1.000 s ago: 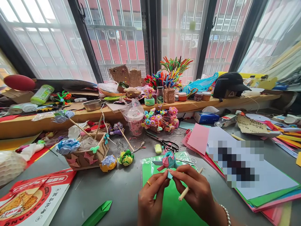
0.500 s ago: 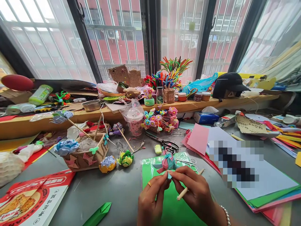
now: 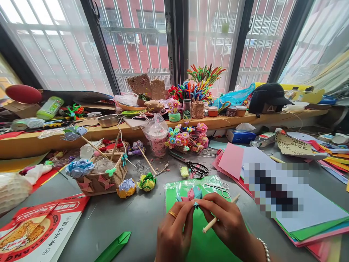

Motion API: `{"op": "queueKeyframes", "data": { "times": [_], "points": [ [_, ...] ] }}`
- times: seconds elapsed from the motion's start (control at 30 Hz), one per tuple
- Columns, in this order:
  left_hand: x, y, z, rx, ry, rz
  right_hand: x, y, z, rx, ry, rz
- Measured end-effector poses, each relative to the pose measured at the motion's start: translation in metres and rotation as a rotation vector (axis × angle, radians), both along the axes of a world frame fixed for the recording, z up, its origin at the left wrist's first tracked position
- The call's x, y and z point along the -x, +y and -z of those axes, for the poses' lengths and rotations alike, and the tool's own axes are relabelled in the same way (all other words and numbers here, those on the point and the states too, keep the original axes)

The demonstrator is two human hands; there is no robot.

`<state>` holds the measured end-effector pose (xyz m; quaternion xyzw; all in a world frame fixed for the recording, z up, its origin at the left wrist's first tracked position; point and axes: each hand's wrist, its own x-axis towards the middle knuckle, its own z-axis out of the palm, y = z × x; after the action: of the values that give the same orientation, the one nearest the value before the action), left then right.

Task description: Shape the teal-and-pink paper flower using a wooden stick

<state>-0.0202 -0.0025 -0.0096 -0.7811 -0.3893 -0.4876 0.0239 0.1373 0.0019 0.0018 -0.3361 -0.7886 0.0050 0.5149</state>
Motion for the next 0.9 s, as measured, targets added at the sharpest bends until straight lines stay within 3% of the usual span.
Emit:
{"op": "queueKeyframes", "data": {
  "times": [0.1,0.23,0.43,0.77,0.9],
  "points": [
    [0.002,0.001,-0.001,-0.053,0.050,-0.054,0.001,0.000,-0.003,0.055,0.032,0.006],
    [0.001,0.001,-0.005,-0.065,0.064,-0.084,0.001,-0.003,-0.012,0.241,0.068,-0.008],
    [-0.006,-0.004,-0.010,0.084,-0.062,-0.109,-0.005,-0.004,-0.023,0.467,0.033,-0.063],
    [-0.003,-0.001,-0.015,0.492,-0.316,0.115,-0.009,-0.003,-0.030,0.609,0.010,-0.112],
    [-0.002,0.003,-0.011,0.579,-0.370,0.182,-0.008,-0.002,-0.029,0.621,-0.010,-0.107]
  ]
}}
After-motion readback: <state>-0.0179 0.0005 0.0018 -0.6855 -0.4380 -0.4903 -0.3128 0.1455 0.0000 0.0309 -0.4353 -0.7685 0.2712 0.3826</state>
